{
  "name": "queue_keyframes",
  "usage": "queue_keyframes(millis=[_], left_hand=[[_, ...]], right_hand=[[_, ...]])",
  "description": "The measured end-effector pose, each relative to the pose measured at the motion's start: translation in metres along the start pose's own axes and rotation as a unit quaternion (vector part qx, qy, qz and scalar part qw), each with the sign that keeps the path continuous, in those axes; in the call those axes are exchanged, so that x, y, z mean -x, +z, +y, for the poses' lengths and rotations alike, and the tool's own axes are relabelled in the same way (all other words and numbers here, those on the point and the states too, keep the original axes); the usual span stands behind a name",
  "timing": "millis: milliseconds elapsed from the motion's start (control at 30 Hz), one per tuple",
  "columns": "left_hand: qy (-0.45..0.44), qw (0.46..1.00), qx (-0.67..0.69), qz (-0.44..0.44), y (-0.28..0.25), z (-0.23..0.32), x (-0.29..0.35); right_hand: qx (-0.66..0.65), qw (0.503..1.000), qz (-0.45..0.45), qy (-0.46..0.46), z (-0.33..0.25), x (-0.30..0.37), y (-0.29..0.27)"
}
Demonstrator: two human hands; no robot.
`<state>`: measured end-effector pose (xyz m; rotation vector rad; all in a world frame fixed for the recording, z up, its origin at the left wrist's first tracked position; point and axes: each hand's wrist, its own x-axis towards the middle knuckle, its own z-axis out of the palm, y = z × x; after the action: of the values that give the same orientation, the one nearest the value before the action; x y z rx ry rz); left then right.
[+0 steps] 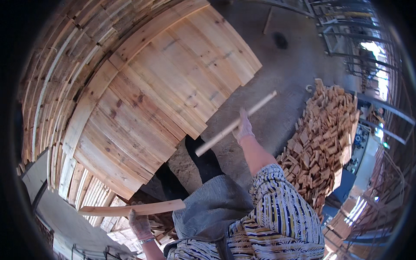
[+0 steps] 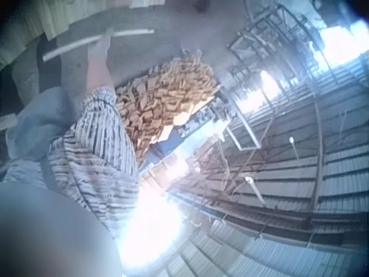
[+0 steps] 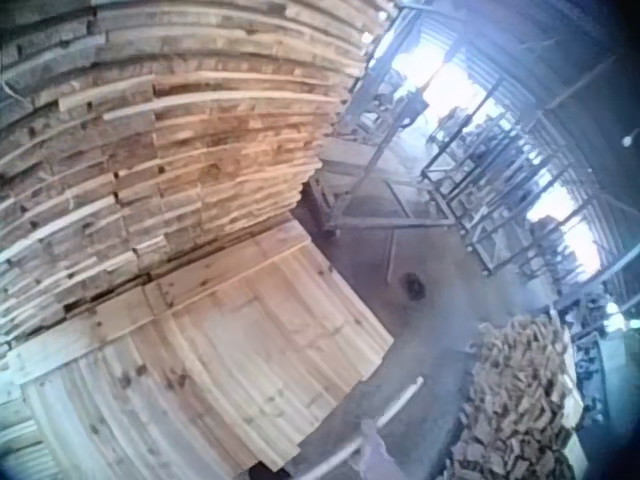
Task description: The person repeatedly picks up wooden planks from a large pile and places them onto a growing stack on a pallet. They use both hands to lift and align each plank, maintaining a consistent rhythm throughout the clip.
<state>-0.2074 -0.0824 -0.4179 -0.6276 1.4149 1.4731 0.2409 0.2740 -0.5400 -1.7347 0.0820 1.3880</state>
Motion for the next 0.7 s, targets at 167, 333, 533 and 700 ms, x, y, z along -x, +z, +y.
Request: queue_keyframes(millis=[167, 333, 533, 700], left_hand=[[-0.085, 0.996, -0.016, 0.022, 0.023, -0.035, 0.011], [-0.078, 0.996, 0.043, 0.02, 0.047, -0.059, -0.001], [-0.105, 0.986, 0.105, 0.082, 0.057, -0.085, -0.001], [-0.1, 0.976, 0.168, 0.092, 0.072, -0.121, -0.016]], right_hand=[[0.024, 0.998, -0.022, 0.06, -0.015, -0.008, 0.134], [0.371, 0.91, -0.139, -0.123, -0.01, -0.024, 0.082], [0.156, 0.987, -0.012, 0.042, 0.002, -0.001, 0.1], [0.219, 0.975, -0.016, 0.041, 0.014, -0.023, 0.109]])
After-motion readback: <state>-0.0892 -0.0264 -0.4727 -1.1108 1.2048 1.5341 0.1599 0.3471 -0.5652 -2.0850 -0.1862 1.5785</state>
